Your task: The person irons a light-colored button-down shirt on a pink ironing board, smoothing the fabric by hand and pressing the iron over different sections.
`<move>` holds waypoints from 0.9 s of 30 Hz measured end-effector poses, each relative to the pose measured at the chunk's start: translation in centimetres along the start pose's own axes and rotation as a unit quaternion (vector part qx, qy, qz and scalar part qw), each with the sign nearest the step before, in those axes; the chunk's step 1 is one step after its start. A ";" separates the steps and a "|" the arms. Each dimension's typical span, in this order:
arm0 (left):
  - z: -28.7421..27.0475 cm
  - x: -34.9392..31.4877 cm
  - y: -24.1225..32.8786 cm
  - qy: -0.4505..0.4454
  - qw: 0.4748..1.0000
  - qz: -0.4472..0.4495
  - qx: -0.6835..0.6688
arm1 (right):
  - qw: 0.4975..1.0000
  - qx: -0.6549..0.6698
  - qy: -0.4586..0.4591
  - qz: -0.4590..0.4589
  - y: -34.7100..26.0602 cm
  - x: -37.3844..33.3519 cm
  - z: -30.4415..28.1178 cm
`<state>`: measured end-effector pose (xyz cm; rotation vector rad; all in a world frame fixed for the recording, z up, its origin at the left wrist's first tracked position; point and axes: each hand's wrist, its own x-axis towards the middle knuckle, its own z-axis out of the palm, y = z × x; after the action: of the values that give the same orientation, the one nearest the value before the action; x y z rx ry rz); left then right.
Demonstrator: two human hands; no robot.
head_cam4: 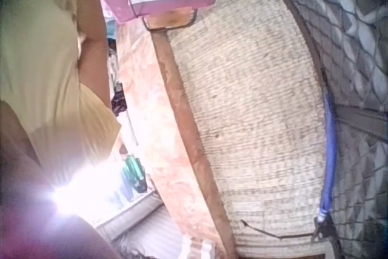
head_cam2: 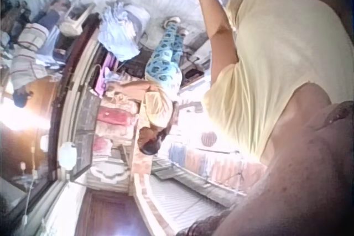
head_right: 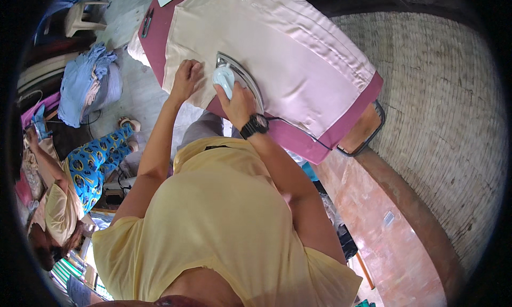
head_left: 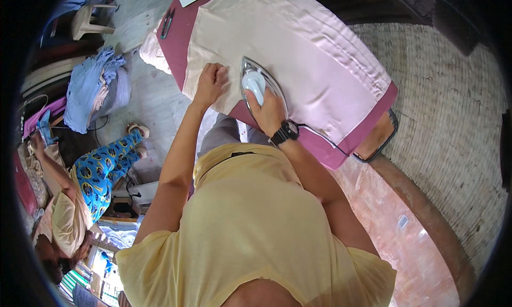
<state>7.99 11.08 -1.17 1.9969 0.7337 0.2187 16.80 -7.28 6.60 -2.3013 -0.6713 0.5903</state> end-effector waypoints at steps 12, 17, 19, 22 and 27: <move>0.2 4.1 4.8 0.163 0.951 0.197 0.172 | 0.973 -0.191 -0.095 -0.084 1.5 6.4 -8.2; 2.8 4.0 3.6 0.081 0.909 0.209 0.351 | 0.964 -0.253 -0.088 0.009 11.5 1.5 -19.6; 2.6 4.4 1.8 0.072 0.922 0.195 0.328 | 0.957 -0.285 -0.048 0.019 16.4 -0.7 -24.0; 3.0 4.7 1.9 0.071 0.916 0.195 0.344 | 0.951 -0.307 -0.019 -0.015 21.1 -1.8 -26.0; 2.8 4.9 2.3 0.089 0.941 0.209 0.252 | 0.961 -0.235 0.082 -0.120 17.8 0.6 -20.1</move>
<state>14.07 11.06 -1.41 2.6440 0.4953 0.5071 34.07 -27.83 7.76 -2.6055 -1.0818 0.1280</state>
